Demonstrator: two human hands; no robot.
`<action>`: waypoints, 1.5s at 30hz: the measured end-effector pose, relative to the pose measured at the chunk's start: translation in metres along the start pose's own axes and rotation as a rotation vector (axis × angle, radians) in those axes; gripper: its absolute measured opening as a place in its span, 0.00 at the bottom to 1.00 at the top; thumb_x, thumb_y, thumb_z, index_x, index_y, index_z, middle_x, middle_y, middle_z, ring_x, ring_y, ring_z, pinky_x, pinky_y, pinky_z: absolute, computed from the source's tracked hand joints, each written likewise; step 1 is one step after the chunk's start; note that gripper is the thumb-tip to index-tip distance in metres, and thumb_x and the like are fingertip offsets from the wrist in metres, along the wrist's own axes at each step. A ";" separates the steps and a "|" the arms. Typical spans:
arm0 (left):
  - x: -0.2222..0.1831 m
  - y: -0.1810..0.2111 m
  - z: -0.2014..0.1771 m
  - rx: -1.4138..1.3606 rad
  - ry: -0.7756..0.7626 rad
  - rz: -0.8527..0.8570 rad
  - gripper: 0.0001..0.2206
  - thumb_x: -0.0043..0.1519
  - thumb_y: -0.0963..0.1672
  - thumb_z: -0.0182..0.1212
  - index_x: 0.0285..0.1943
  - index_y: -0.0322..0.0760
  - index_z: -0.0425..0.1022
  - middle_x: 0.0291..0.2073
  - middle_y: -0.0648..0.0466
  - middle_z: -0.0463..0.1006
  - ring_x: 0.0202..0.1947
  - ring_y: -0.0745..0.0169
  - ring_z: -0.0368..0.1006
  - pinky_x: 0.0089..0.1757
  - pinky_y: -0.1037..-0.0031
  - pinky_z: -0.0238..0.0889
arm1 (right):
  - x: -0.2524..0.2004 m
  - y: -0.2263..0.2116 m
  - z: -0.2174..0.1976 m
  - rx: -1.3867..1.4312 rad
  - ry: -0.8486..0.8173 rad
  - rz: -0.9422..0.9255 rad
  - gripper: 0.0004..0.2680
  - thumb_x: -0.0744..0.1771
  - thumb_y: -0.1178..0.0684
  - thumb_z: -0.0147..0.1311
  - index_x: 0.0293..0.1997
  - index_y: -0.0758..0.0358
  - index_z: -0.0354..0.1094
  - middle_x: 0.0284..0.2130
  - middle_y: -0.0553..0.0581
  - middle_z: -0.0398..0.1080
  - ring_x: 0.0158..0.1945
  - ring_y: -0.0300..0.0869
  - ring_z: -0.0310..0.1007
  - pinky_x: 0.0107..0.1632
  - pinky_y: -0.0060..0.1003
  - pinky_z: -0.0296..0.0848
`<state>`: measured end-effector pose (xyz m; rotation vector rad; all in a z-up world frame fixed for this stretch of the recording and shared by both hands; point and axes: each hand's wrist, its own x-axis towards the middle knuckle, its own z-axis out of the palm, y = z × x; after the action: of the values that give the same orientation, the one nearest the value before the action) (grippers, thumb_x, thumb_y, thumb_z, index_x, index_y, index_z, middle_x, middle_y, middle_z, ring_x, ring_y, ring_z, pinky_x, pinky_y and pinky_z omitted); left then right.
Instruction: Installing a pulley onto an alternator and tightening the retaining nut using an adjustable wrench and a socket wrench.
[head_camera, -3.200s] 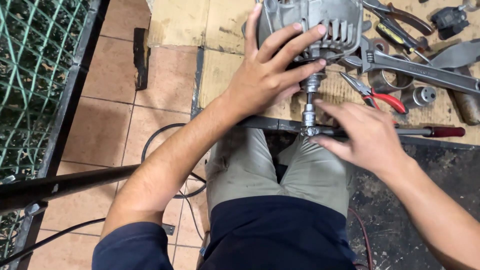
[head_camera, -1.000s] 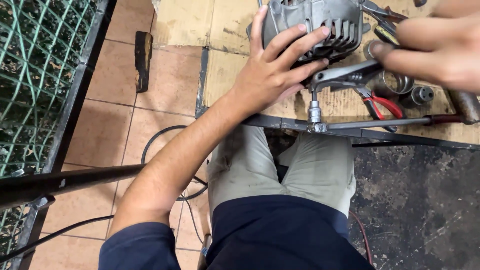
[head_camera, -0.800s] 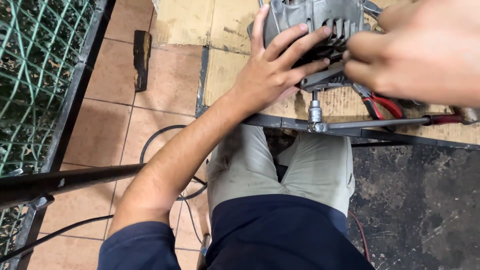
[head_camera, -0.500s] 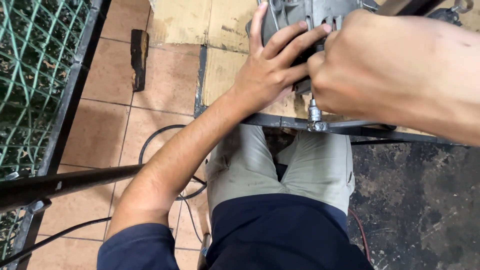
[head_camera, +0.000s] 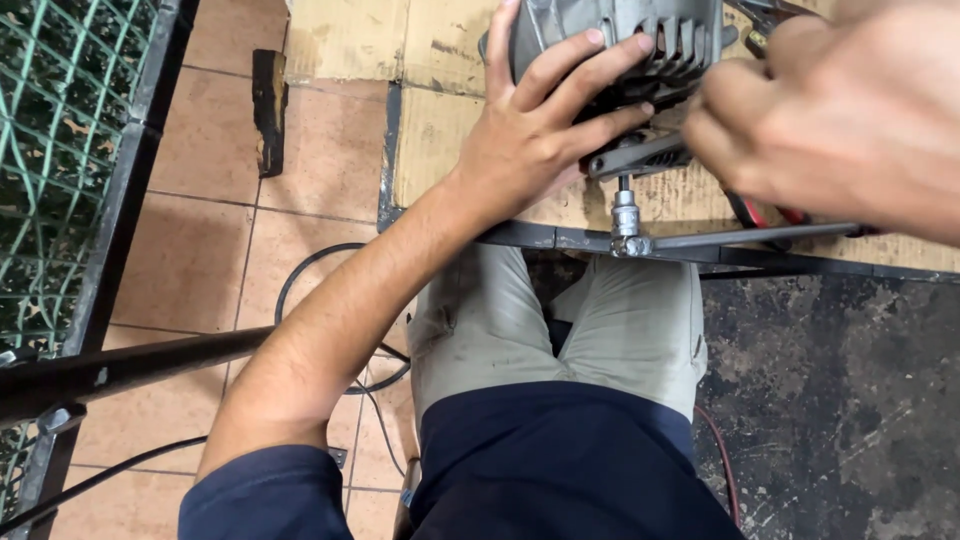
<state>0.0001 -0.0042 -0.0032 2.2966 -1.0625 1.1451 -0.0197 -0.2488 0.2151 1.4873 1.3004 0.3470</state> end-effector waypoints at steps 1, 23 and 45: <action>-0.001 0.001 0.001 -0.002 -0.002 -0.002 0.21 0.78 0.46 0.91 0.77 0.54 0.87 0.84 0.52 0.61 0.80 0.47 0.60 0.71 0.12 0.40 | -0.007 -0.005 0.011 0.003 0.000 -0.002 0.05 0.75 0.56 0.58 0.44 0.47 0.72 0.30 0.45 0.68 0.31 0.43 0.71 0.37 0.40 0.64; 0.002 -0.004 -0.001 0.029 -0.033 0.016 0.36 0.65 0.49 1.08 0.76 0.55 0.84 0.84 0.52 0.62 0.80 0.47 0.61 0.70 0.10 0.40 | -0.054 -0.127 0.147 1.005 0.101 0.614 0.12 0.77 0.38 0.59 0.59 0.50 0.80 0.51 0.44 0.85 0.48 0.40 0.87 0.36 0.37 0.80; -0.002 -0.002 0.000 0.020 -0.036 0.024 0.27 0.73 0.49 0.99 0.76 0.53 0.85 0.85 0.51 0.61 0.80 0.45 0.60 0.70 0.09 0.41 | -0.122 -0.130 0.210 1.370 0.180 0.648 0.23 0.66 0.50 0.76 0.69 0.68 0.80 0.51 0.65 0.82 0.52 0.55 0.81 0.59 0.48 0.76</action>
<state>0.0014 -0.0024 -0.0046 2.3340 -1.0993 1.1325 0.0301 -0.4816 0.0769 3.1074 1.1506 -0.0820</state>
